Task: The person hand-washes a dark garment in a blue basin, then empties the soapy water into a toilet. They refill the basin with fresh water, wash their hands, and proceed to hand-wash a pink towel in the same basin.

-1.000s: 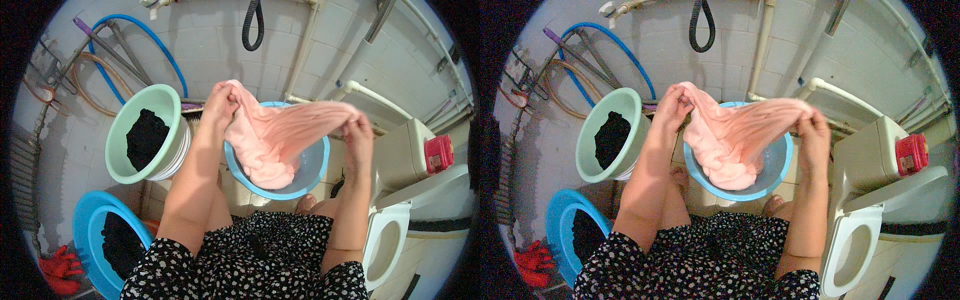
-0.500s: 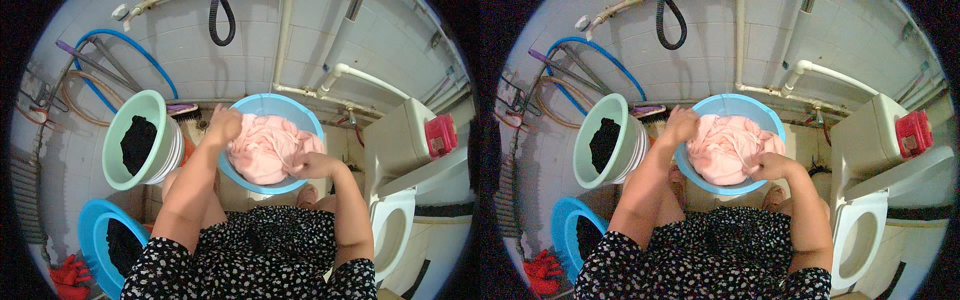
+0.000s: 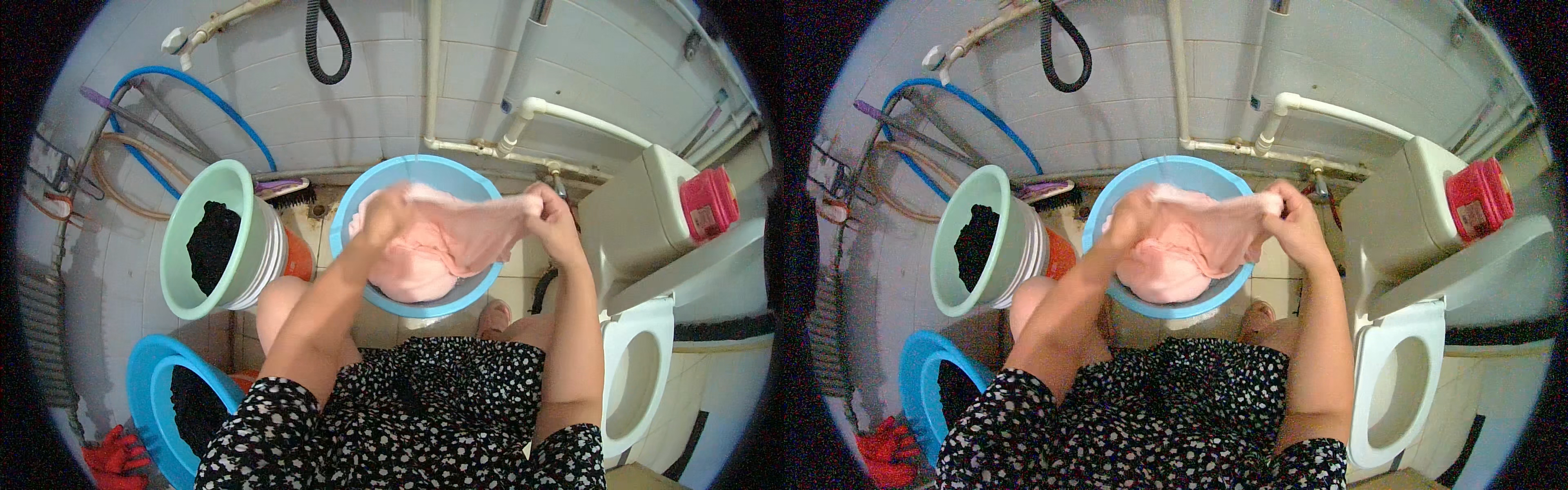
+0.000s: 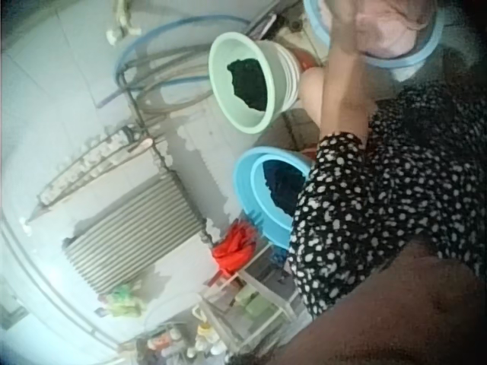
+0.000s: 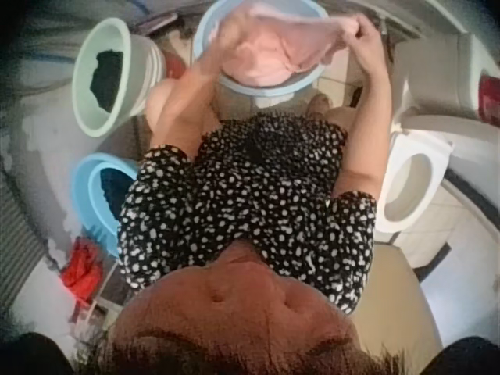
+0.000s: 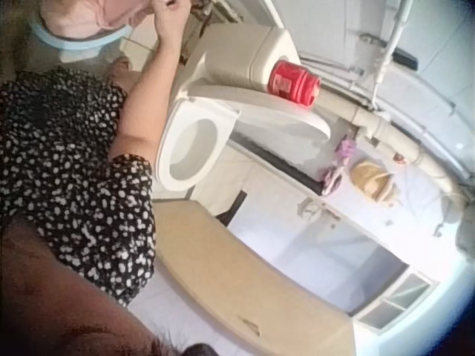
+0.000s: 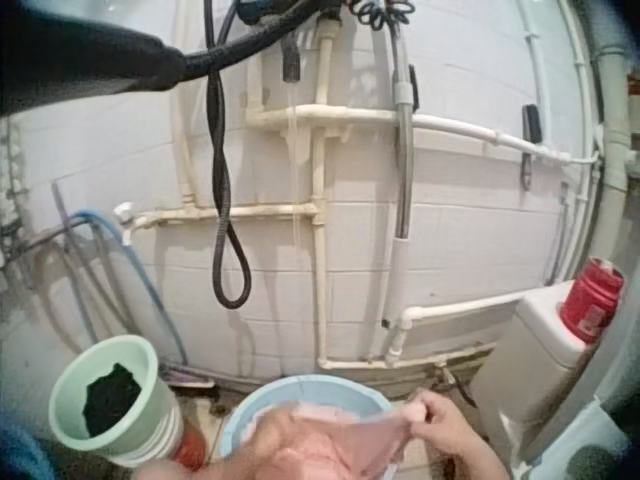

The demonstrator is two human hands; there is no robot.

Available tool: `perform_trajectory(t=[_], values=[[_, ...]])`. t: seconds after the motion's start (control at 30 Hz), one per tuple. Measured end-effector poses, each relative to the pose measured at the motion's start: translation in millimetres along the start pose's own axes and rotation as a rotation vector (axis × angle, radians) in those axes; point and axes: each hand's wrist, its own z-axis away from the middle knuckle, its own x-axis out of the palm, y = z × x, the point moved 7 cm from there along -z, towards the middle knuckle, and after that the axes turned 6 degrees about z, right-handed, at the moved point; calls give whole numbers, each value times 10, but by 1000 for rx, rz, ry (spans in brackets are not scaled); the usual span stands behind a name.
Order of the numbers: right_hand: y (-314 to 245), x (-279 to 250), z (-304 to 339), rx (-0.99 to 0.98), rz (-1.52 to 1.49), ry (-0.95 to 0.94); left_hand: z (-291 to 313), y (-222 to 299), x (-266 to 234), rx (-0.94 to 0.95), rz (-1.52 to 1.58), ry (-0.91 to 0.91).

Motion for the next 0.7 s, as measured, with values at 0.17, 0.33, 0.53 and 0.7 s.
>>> perform_trajectory(t=[0.17, 0.33, 0.53, 0.7], values=[[159, -232, -141, -31, 174, 216, -181, 540, -697, -9, 459, -56], [386, 69, -60, 78, 683, -141, 590, 567, 54, 137, -322, -861], [482, 637, 136, 272, 911, -691, 737, 296, 196, 178, -313, -995], [607, 515, -92, 136, 1010, -286, 139, -24, 63, 258, -254, -271]])
